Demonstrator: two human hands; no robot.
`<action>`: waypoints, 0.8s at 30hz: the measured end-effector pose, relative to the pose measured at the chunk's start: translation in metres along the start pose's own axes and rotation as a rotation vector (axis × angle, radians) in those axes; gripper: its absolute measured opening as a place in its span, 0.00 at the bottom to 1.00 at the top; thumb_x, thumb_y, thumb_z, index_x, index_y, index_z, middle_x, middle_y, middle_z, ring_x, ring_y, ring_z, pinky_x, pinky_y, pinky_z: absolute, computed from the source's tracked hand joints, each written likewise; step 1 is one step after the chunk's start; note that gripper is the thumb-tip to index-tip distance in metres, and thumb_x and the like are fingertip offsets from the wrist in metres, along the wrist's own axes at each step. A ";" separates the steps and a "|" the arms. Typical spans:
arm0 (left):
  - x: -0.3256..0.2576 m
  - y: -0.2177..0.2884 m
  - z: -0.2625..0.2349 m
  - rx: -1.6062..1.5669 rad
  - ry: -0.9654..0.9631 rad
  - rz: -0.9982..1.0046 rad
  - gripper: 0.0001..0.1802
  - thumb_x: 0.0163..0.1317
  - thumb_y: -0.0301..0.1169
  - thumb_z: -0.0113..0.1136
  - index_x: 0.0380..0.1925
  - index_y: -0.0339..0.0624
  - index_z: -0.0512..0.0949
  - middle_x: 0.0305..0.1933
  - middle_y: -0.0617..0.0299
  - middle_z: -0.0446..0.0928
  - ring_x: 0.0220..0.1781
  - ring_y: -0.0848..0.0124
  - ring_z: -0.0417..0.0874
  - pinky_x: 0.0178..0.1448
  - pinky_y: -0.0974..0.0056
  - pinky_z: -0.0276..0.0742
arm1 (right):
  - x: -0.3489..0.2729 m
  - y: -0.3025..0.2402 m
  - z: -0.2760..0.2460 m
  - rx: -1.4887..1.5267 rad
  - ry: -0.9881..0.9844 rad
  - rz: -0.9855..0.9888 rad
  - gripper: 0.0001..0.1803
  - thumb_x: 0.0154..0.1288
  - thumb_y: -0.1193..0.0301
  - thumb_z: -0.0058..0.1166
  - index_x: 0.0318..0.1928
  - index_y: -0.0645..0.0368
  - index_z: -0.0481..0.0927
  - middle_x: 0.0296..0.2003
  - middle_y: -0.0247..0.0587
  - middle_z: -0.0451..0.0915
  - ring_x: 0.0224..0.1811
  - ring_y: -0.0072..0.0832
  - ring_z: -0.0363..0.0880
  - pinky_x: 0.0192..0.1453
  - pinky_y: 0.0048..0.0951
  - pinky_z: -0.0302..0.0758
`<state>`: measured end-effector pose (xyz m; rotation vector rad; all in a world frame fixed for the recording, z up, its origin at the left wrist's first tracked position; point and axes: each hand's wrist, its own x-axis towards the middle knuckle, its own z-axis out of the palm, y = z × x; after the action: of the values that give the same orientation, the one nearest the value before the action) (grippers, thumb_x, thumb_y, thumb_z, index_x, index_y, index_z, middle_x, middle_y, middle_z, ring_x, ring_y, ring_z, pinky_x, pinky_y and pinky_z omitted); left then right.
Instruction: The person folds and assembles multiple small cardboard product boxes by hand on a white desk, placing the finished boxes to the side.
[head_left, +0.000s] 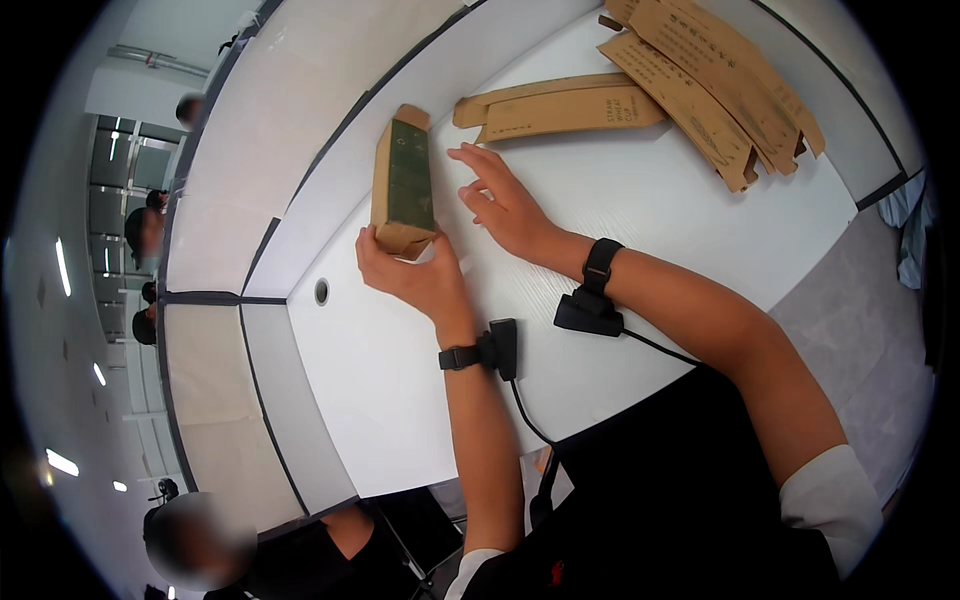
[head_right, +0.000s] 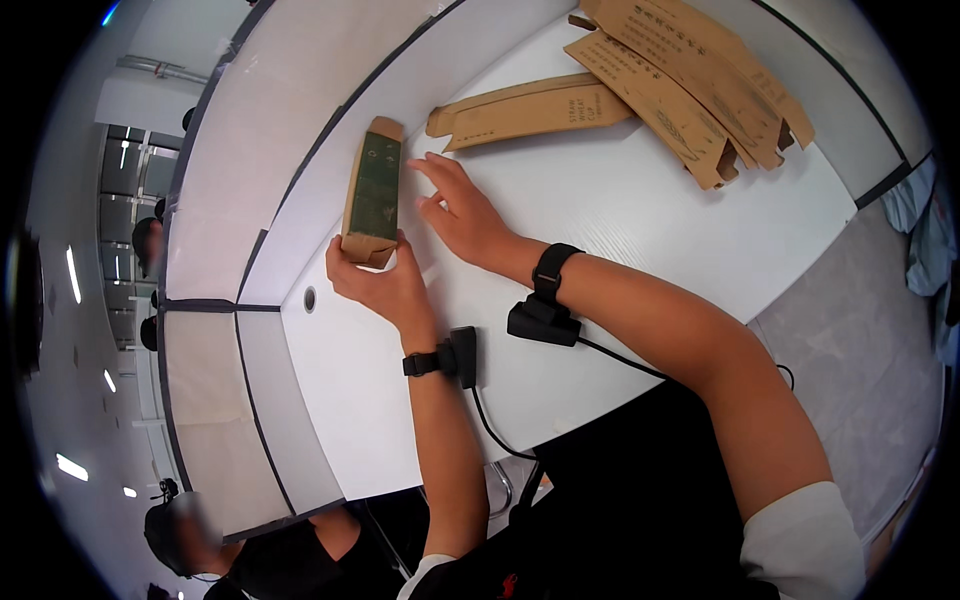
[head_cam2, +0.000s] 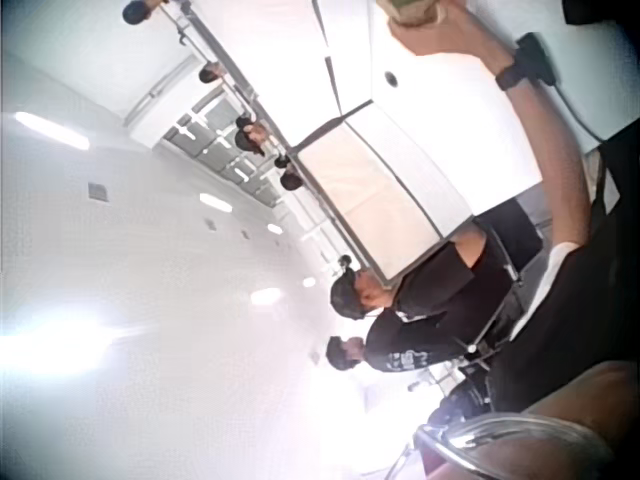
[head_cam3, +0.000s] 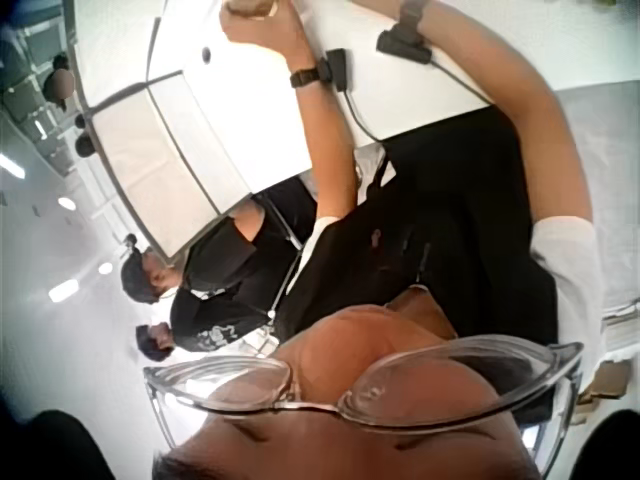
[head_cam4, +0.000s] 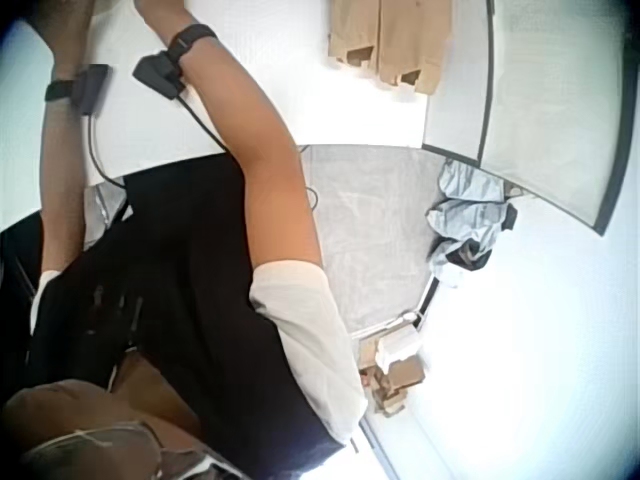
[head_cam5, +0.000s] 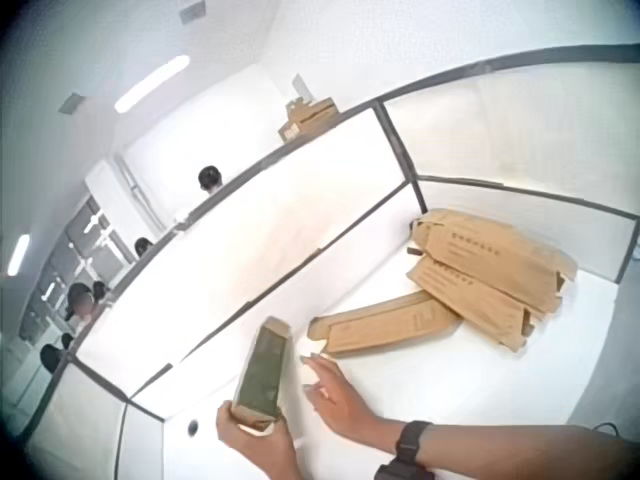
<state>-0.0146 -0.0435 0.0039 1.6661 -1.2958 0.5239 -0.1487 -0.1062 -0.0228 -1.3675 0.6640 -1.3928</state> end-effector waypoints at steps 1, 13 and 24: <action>0.001 -0.009 -0.002 0.002 0.002 -0.002 0.43 0.54 0.32 0.77 0.66 0.32 0.65 0.66 0.44 0.68 0.68 0.49 0.65 0.72 0.49 0.63 | 0.000 -0.001 0.002 0.000 -0.004 0.000 0.28 0.78 0.68 0.49 0.74 0.54 0.65 0.75 0.54 0.58 0.52 0.37 0.80 0.63 0.37 0.76; -0.013 -0.125 -0.093 -0.371 0.139 -0.609 0.35 0.61 0.30 0.74 0.62 0.29 0.64 0.60 0.48 0.71 0.55 0.62 0.78 0.60 0.58 0.78 | -0.004 0.000 0.000 0.040 -0.012 0.093 0.27 0.77 0.68 0.50 0.73 0.57 0.66 0.73 0.52 0.61 0.50 0.34 0.80 0.53 0.33 0.80; -0.034 -0.167 -0.147 0.360 0.374 -0.812 0.49 0.61 0.31 0.66 0.76 0.26 0.50 0.74 0.36 0.57 0.73 0.41 0.64 0.75 0.42 0.65 | 0.001 0.008 0.001 -0.035 -0.010 0.030 0.27 0.76 0.71 0.49 0.72 0.55 0.66 0.67 0.44 0.65 0.50 0.27 0.77 0.48 0.31 0.85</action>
<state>0.1558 0.1021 -0.0200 2.0785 -0.2007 0.5407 -0.1454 -0.1090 -0.0297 -1.3862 0.7029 -1.3557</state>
